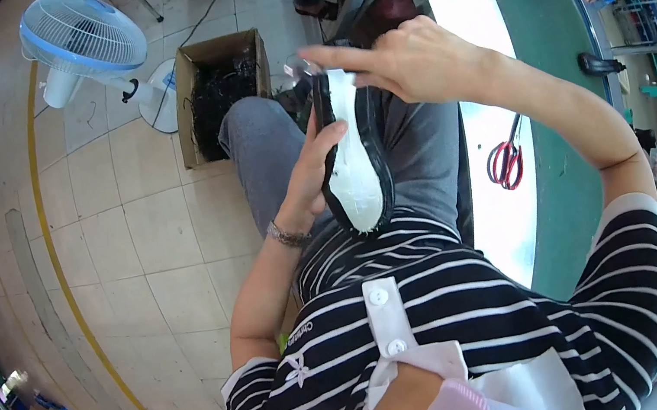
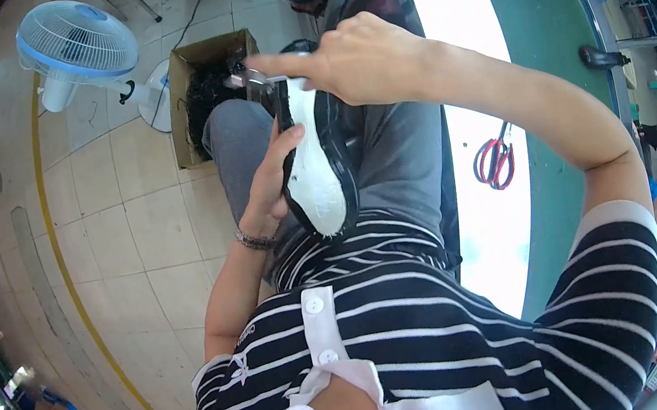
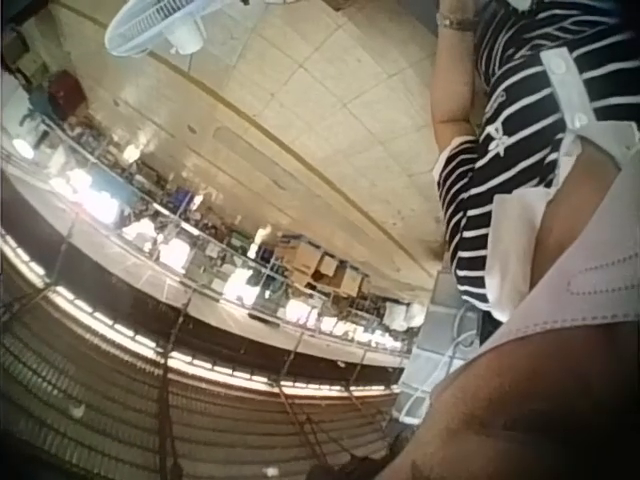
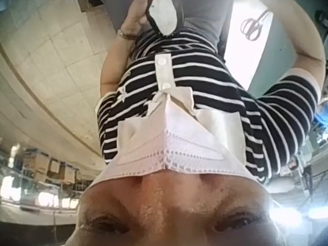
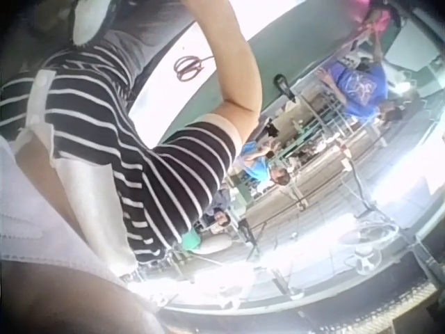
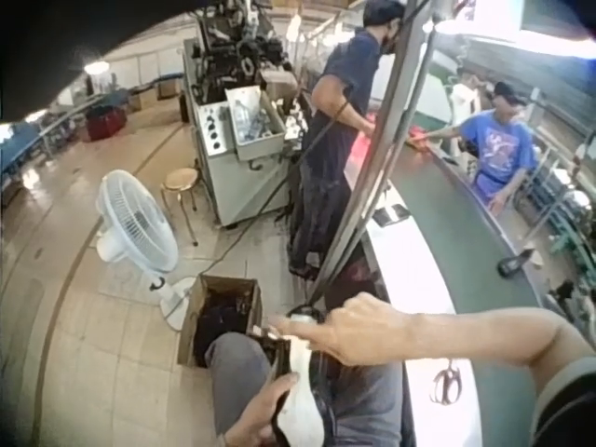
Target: Trim and finish the sole and heel area of a black boot using industrial tools.
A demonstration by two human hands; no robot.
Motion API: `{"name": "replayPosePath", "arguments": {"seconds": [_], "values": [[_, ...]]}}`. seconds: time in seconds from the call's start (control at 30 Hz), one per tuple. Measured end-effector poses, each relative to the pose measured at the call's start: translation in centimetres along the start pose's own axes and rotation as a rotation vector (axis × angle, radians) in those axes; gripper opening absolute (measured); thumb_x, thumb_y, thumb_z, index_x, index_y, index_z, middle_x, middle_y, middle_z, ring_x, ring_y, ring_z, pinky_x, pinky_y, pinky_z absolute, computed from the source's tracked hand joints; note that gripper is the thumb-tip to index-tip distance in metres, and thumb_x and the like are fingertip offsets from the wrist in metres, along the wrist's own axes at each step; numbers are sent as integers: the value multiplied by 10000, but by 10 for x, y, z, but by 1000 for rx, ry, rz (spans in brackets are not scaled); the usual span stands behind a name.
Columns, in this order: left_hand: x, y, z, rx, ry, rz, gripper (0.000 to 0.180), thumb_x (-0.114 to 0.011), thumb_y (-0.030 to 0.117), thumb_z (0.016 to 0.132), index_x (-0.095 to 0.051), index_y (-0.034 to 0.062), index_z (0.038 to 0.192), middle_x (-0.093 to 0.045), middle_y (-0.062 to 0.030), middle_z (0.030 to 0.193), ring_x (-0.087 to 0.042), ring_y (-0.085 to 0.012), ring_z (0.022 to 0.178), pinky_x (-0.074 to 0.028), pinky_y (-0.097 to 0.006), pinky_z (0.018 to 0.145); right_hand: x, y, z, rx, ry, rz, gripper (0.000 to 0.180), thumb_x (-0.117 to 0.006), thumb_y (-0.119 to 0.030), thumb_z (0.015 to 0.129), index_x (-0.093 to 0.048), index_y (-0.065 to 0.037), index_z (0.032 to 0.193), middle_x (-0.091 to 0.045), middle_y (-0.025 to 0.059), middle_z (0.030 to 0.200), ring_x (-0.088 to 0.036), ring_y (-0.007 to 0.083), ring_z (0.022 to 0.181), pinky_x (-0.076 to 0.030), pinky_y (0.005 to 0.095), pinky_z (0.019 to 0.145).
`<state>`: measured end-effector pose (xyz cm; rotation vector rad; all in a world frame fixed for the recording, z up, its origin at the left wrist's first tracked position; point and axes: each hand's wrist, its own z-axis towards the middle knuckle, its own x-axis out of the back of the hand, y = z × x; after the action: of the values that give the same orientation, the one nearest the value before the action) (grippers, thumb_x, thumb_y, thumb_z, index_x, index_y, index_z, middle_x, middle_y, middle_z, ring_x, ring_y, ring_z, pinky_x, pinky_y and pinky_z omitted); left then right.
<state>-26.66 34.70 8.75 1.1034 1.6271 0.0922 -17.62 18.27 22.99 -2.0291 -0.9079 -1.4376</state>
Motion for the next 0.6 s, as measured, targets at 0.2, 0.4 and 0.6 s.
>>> {"name": "replayPosePath", "arguments": {"seconds": [0.2, 0.4, 0.6], "values": [[4, -3, -2, 4, -49, -16, 719, -596, 249, 918, -205, 138, 1511, -505, -60, 1238, -542, -133, 1051, -476, -291, 884, -31, -6, 2, -205, -56, 142, 636, -543, -245, 964, -213, -283, 1507, -634, 95, 611, -647, 207, 507, -503, 283, 463], [9, -3, -5, 16, -24, -13, 738, -614, 273, 911, -206, 132, 1510, -499, -53, 1256, -538, -130, 1068, -469, -286, 896, -29, -14, -7, 58, 359, 217, 657, -537, -242, 963, -181, -269, 1514, -652, 113, 664, -647, 207, 520, -493, 275, 448], [11, -2, -5, 45, 26, 53, 777, -634, 310, 895, -194, 141, 1512, -494, -49, 1247, -534, -123, 1065, -460, -288, 904, -32, -7, -10, -53, 9, -7, 641, -518, -272, 980, -166, -281, 1517, -584, 76, 559, -581, 177, 434, -467, 279, 415]]}}
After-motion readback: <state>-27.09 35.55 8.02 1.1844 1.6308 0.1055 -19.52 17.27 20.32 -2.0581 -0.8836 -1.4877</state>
